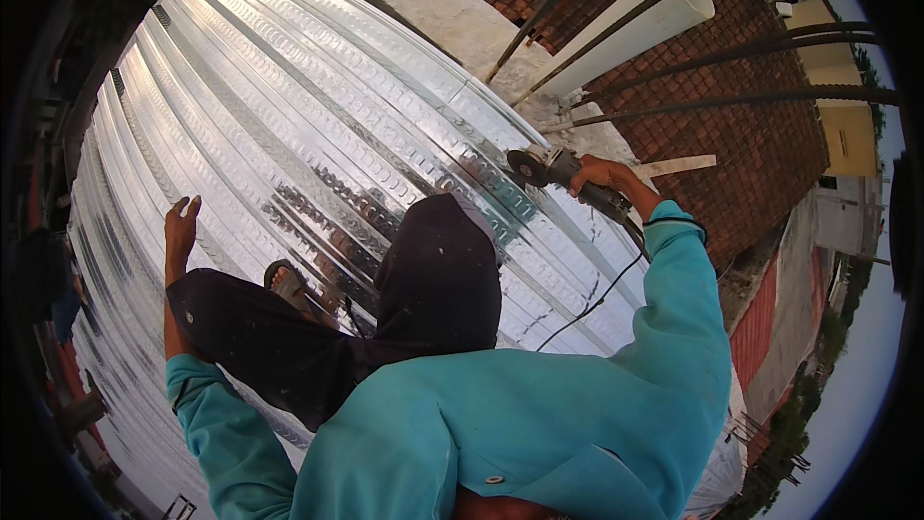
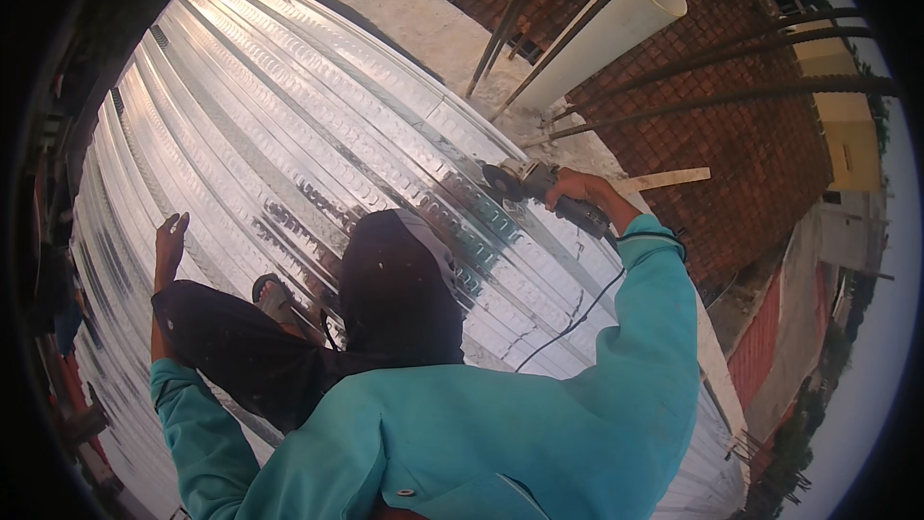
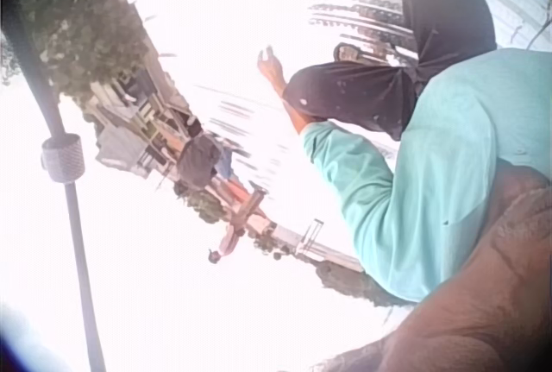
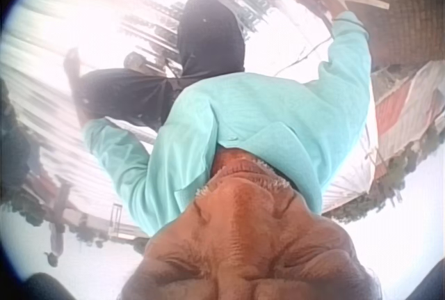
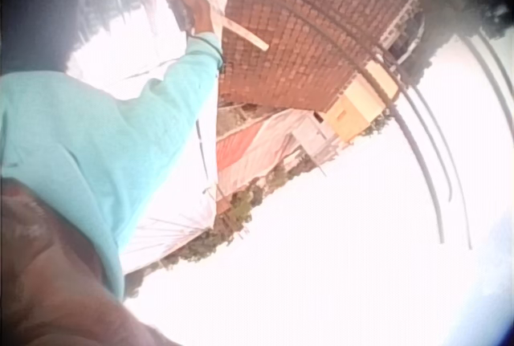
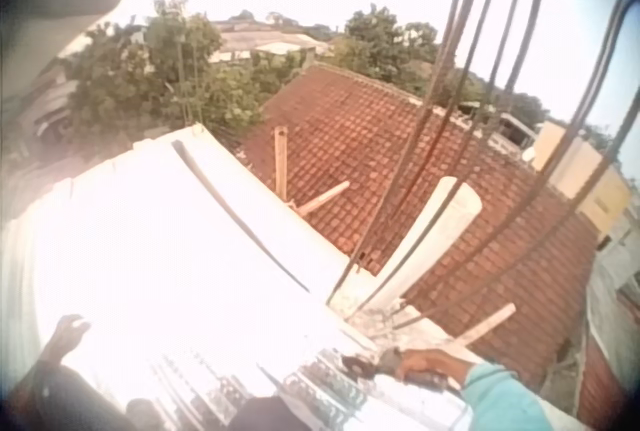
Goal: The person uses an angle grinder to cut a corrugated metal sheet on a sloped roof. After cutting, the person removes the cut piece and walks along the roof to another section.
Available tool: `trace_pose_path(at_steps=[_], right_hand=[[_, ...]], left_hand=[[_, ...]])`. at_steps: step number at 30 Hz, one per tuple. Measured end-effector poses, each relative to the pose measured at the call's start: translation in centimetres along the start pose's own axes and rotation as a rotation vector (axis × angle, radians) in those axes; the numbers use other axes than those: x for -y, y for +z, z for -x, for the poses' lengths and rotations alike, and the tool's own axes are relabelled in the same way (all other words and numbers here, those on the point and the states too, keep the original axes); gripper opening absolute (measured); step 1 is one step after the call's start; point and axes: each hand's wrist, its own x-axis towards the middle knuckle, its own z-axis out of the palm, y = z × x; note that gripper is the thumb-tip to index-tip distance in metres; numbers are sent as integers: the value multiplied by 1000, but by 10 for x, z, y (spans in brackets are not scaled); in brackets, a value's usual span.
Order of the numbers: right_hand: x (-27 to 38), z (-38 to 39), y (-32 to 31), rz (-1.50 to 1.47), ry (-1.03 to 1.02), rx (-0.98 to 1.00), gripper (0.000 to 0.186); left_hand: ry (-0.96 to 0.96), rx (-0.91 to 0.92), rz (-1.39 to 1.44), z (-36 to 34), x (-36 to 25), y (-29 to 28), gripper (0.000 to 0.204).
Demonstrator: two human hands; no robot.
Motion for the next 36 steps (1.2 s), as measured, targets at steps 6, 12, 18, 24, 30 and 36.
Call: trace_pose_path(at_steps=[6,12,18,24,30,36], right_hand=[[0,-7,-3,-8,33,35,54],[8,-7,3,5,-21,2,43],[6,-10,2,-19,-28,-5,40],[18,-4,1,50,-7,36,38],[13,-1,4,16,-29,18,39],[4,-9,4,-27,-31,29,41]], left_hand=[[23,-6,-9,-4,2,1,68],[33,-6,-16,-6,7,2,68],[34,-3,-15,-9,3,3,69],[27,-12,18,-5,3,1,69],[11,-14,12,-4,7,2,69],[7,-17,6,-4,6,1,69]])
